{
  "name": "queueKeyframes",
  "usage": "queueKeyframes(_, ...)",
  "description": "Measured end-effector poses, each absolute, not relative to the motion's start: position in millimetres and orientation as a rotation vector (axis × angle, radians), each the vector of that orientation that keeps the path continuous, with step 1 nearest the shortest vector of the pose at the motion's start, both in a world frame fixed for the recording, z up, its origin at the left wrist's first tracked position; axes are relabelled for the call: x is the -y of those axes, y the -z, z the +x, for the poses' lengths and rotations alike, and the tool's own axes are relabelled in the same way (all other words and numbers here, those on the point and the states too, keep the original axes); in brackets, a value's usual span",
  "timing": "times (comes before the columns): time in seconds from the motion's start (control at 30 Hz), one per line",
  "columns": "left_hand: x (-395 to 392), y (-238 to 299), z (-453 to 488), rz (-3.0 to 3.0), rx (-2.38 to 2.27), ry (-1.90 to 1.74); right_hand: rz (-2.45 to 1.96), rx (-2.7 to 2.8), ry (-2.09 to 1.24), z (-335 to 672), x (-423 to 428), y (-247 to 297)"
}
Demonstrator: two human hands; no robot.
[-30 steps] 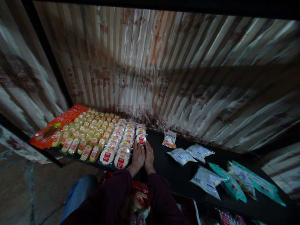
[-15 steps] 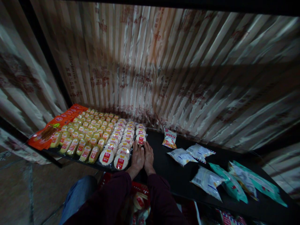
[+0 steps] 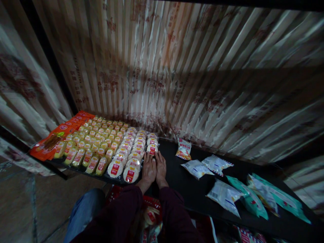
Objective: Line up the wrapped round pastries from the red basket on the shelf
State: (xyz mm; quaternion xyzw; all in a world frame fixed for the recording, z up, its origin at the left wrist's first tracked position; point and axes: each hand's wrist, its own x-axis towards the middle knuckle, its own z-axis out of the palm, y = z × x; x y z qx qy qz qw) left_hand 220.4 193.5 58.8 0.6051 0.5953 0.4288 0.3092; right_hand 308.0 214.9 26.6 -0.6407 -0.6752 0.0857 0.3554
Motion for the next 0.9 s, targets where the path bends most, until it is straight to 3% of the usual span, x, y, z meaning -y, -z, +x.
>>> queueKeyframes(0.9,-192.7,-46.0,223.7,1.687,-1.576,-1.228,-1.628,1.622,-0.307,311.2,-214.6,-21.9)
